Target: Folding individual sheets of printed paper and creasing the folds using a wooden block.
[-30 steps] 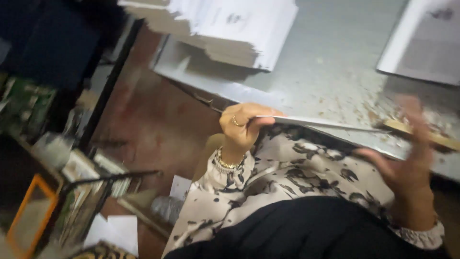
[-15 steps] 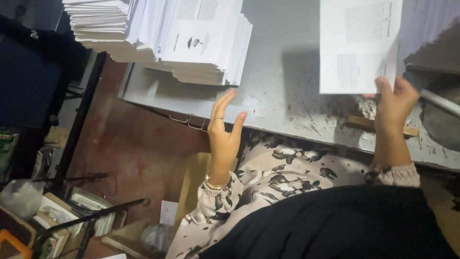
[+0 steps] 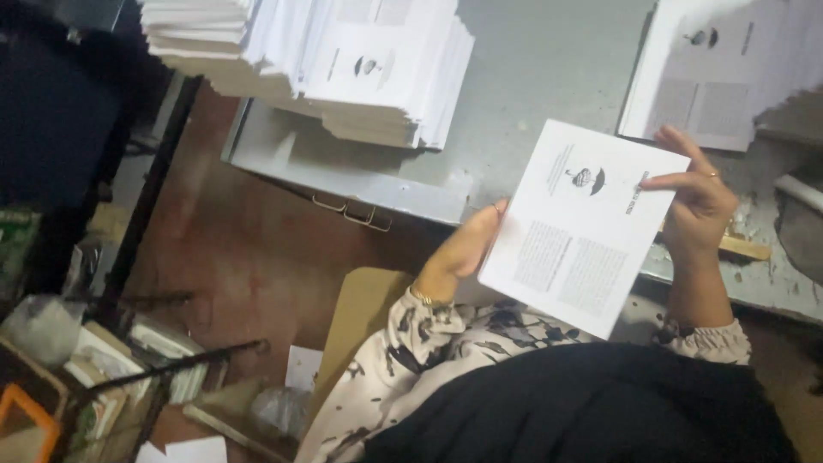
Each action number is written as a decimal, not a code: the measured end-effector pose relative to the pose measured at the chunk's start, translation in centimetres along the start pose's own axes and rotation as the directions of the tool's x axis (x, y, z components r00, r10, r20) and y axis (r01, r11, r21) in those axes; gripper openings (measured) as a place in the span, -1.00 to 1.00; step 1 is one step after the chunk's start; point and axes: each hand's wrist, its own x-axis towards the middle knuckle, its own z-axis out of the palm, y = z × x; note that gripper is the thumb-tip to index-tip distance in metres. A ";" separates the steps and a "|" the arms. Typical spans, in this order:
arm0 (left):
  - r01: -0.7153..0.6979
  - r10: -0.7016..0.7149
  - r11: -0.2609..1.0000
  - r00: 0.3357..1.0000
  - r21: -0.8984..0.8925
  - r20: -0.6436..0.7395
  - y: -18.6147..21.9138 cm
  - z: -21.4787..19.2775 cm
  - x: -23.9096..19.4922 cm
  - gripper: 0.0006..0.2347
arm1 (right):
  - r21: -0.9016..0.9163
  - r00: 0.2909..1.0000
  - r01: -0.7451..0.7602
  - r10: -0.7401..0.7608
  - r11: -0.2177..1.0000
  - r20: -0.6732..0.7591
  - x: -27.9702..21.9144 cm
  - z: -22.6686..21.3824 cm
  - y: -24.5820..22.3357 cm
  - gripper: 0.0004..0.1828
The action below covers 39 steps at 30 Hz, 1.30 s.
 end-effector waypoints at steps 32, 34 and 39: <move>0.264 0.880 0.144 0.407 0.954 -0.246 20.8 -3.2 4.8 -0.66 | -0.736 0.973 -0.230 0.163 0.637 -0.164 -6.7 2.1 0.1 -0.59; 0.440 0.814 0.090 0.484 0.894 -0.320 20.7 -5.2 6.8 -0.51 | -0.767 0.970 -0.236 0.196 0.597 -0.146 -8.7 2.5 1.4 -0.74; 0.639 0.743 -0.107 0.561 0.762 -0.366 19.3 -6.6 7.7 -0.48 | -0.882 0.997 -0.064 0.070 0.467 -0.035 -10.9 1.7 4.5 -0.71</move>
